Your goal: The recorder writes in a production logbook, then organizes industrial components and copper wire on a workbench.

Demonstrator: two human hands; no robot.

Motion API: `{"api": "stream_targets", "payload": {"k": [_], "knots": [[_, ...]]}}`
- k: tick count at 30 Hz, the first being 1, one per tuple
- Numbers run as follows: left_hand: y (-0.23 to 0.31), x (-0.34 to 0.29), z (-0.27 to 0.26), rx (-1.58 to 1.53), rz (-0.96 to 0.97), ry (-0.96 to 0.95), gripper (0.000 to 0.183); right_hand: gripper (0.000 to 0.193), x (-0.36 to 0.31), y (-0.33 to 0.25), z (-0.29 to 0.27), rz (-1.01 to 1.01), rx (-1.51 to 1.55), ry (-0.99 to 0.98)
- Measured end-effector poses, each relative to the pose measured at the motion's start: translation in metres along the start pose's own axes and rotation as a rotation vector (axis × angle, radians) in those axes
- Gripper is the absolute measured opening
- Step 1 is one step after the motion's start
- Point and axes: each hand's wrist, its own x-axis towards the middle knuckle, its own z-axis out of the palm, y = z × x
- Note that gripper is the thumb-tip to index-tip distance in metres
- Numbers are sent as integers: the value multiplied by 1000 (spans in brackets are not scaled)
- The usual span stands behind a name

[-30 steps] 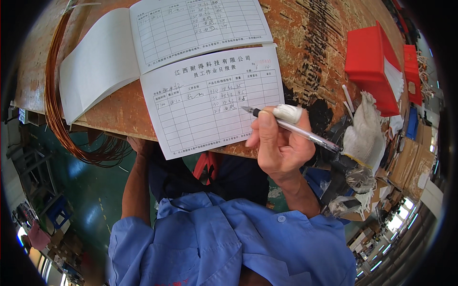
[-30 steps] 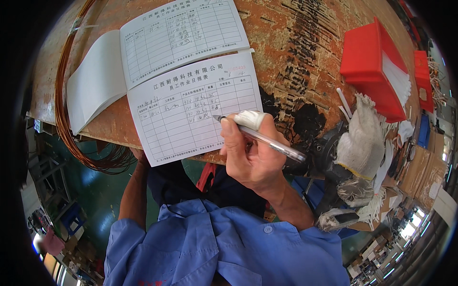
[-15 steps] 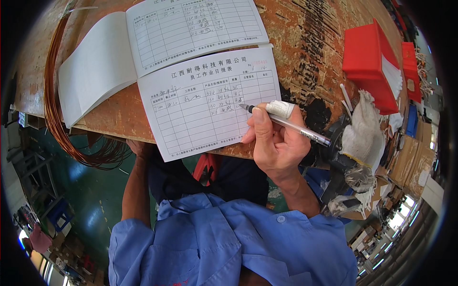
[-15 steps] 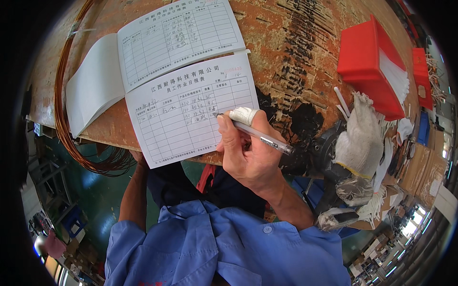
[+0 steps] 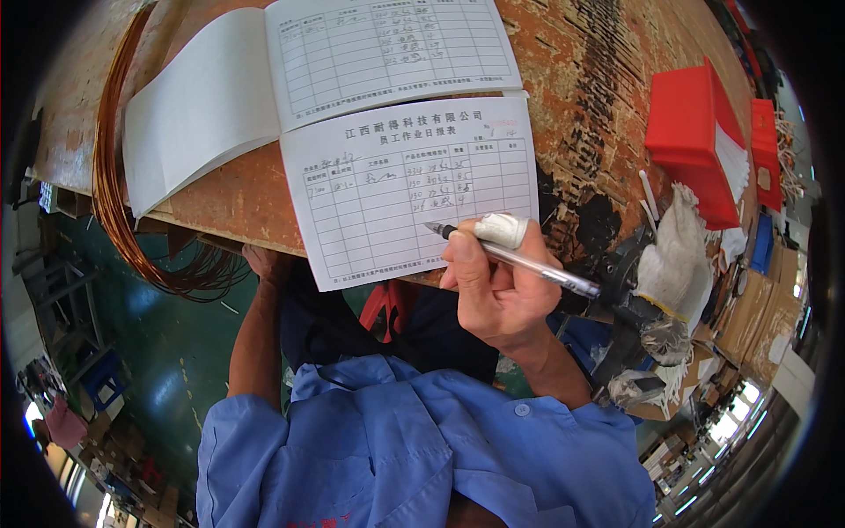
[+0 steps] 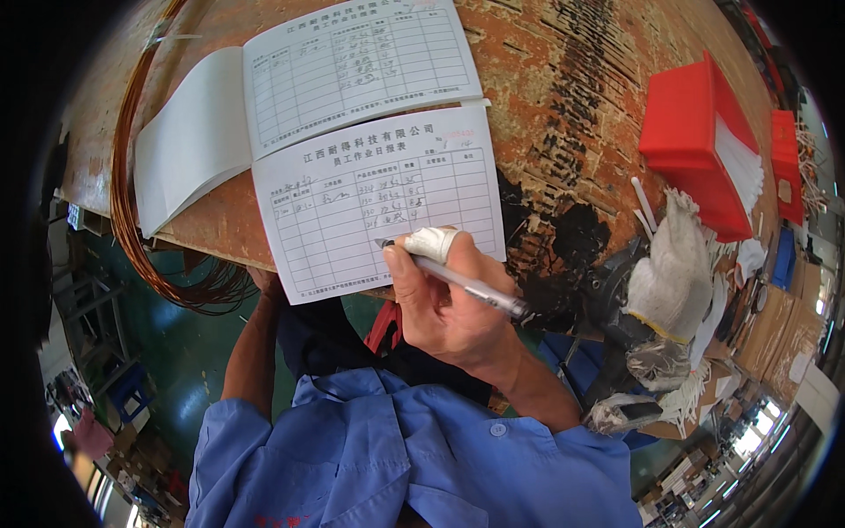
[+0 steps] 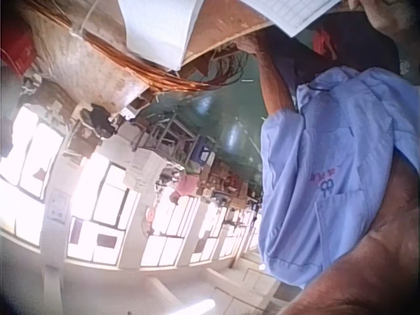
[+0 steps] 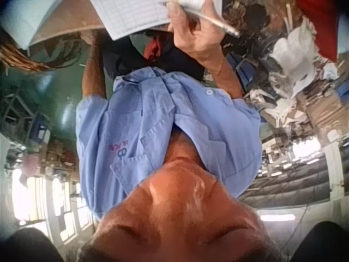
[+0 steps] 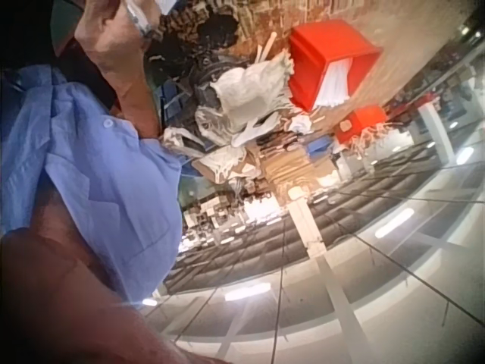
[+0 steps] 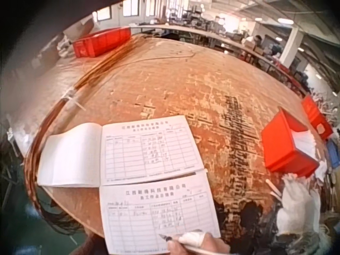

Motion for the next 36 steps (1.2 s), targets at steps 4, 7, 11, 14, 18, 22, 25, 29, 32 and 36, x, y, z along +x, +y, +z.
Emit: {"api": "stream_targets", "payload": {"k": [4, 7, 11, 14, 18, 22, 25, 29, 32, 36], "knots": [[35, 15, -23, -117, -5, 140, 63, 19, -2, 3, 4, 111, 75, 29], [42, 20, -30, -55, 6, 158, 68, 20, 1, 0, 9, 131, 150, 58], [39, 20, -35, -40, -73, 59, 74, 20, -1, 8, 2, 41, -83, -53], [46, 27, -50, -43, -186, -179, 76, 21, 1, 9, 2, 14, -88, -55], [56, 34, -58, -47, -214, -243, 75, 21, 0, 8, -2, 35, -146, -80], [52, 29, -54, -1, -232, -255, 76, 21, 0, 4, 4, 79, -8, -22], [46, 26, -49, -3, -203, -240, 77, 20, 3, -1, 3, 105, 21, -42], [33, 16, -44, 181, -81, -188, 78, 20, 4, -3, 5, 117, 40, -53], [53, 30, -48, 118, -168, -331, 77, 20, 1, 0, -1, 126, -37, -68], [51, 30, -53, 171, -178, -357, 76, 16, 3, -3, 2, 127, 10, -42]]}}
